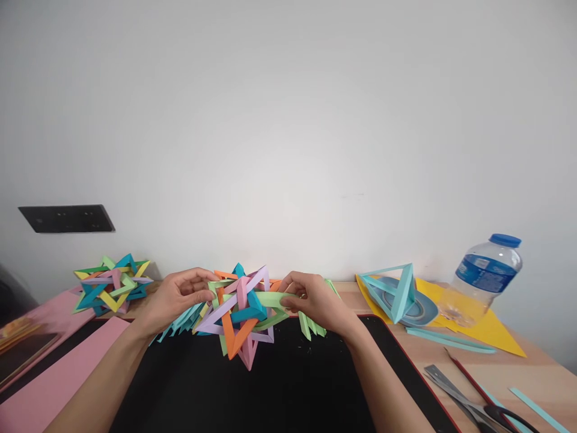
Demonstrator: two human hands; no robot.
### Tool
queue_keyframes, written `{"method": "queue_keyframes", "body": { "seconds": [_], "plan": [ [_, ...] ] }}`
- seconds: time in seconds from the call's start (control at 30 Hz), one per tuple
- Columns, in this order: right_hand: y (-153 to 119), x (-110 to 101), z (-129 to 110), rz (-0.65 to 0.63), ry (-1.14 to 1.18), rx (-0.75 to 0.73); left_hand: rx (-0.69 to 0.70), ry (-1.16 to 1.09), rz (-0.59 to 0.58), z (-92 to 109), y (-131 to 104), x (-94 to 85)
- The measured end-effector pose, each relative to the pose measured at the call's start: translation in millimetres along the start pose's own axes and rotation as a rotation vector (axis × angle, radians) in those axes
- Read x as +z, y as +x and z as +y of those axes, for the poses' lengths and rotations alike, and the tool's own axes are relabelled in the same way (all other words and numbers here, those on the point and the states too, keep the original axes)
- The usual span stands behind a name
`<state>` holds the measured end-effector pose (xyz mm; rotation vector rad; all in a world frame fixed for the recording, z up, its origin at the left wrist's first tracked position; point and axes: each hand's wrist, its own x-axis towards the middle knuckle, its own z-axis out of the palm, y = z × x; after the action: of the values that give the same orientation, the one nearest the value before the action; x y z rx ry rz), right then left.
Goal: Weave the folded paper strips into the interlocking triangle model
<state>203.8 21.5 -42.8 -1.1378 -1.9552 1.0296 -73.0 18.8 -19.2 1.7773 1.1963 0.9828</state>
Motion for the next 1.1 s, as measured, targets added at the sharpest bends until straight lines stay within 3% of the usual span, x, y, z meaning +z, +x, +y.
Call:
{"method": "queue_keyframes", "body": {
  "seconds": [0.17, 0.43, 0.67, 0.9, 1.1],
  "plan": [
    [2, 4, 1, -0.055, 0.091, 0.011, 0.0, -0.006, 0.001, 1, -1, 0.3],
    [-9, -1, -13, 0.016, -0.286, -0.021, -0.02, -0.009, -0.006, -1, 0, 0.4],
    [-2, 8, -7, -0.045, -0.148, 0.075, -0.071, 0.033, -0.03, 1, 2, 1.0],
    [1, 5, -1, -0.022, -0.259, 0.168, -0.062, 0.049, -0.043, -3, 2, 2.8],
    [6, 10, 8, -0.014, -0.212, 0.185, -0.06, 0.064, -0.078, -7, 4, 3.5]
  ]
}}
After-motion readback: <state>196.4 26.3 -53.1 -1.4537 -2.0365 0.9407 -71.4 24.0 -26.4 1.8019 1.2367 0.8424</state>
